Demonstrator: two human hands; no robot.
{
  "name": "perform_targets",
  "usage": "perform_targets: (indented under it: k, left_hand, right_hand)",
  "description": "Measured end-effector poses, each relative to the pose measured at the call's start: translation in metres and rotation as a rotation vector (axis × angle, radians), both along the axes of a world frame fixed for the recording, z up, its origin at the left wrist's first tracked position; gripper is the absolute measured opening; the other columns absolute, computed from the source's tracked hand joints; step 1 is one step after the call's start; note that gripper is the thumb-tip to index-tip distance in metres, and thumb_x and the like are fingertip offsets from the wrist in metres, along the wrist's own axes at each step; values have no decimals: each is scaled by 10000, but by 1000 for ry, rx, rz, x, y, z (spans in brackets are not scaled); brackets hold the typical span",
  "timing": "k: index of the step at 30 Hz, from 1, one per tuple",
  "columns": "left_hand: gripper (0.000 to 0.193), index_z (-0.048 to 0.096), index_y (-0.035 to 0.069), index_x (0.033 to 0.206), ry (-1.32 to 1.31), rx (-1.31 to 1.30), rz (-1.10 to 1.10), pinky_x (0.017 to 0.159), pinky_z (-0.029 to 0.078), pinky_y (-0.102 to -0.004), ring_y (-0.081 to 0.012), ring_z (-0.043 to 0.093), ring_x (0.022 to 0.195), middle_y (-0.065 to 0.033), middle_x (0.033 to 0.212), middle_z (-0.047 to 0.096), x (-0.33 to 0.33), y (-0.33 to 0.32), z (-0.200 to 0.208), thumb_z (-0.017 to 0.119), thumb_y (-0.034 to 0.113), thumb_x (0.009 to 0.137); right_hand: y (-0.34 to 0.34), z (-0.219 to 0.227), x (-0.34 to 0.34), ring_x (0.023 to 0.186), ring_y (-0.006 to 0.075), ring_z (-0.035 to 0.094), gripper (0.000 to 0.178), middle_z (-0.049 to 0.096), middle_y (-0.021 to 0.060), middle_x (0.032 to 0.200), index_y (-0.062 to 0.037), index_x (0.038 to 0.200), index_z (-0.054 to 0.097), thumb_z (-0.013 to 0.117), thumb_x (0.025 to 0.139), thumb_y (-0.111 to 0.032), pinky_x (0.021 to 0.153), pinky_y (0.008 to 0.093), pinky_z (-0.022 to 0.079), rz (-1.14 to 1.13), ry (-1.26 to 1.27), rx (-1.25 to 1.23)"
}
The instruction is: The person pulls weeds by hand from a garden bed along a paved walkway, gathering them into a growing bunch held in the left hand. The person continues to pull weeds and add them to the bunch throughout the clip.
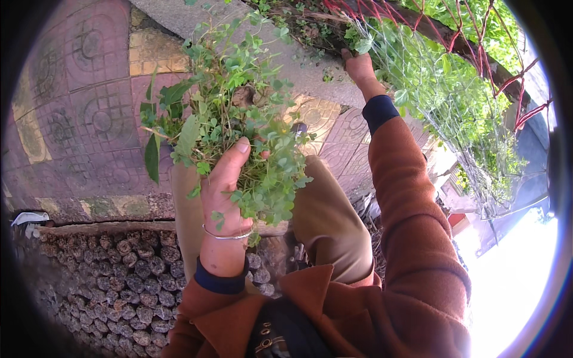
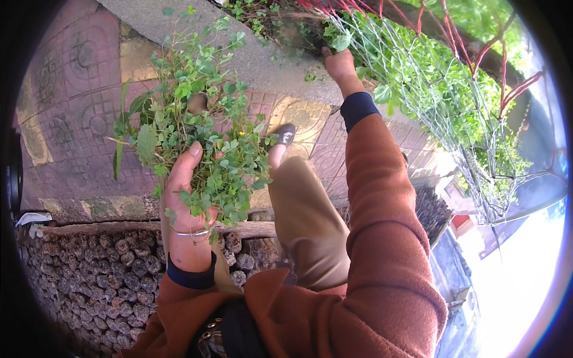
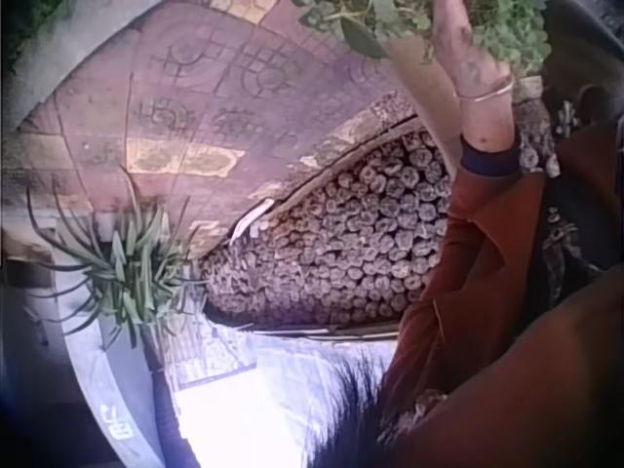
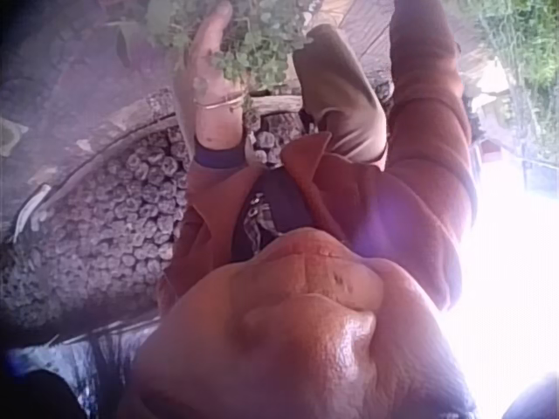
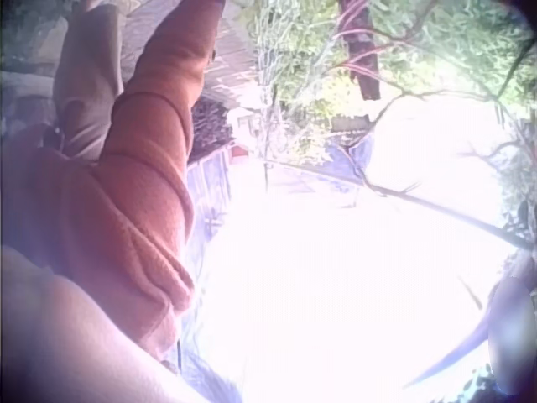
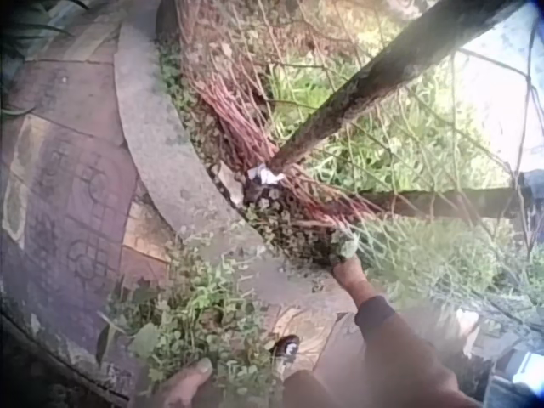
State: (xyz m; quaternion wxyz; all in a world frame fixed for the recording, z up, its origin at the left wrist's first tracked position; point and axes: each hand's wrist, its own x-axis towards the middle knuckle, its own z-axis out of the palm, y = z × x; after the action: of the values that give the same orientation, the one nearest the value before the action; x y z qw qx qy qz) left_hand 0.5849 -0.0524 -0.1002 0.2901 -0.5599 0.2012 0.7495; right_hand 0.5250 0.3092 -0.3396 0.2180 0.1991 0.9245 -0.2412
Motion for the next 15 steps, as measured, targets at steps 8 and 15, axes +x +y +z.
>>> perform_targets:
  k: [8,15]
  left_hand:
    - [282,590,-13,1031,-30,-2,-19,653,532,-292,-152,604,785,-85,917,608,-3,4,-1,560,222,879]
    - [278,595,-14,1016,-49,-23,0,653,538,-304,-160,610,776,-82,892,609,-4,6,0,559,226,879]
  right_hand:
    - [-20,48,-5,525,152,545,292,598,89,771,60,1014,543,590,863,-185,520,295,464,-241,-231,-250]
    - [-32,74,-18,597,132,534,196,582,55,773,26,944,566,576,875,-157,540,280,463,-356,-155,-558]
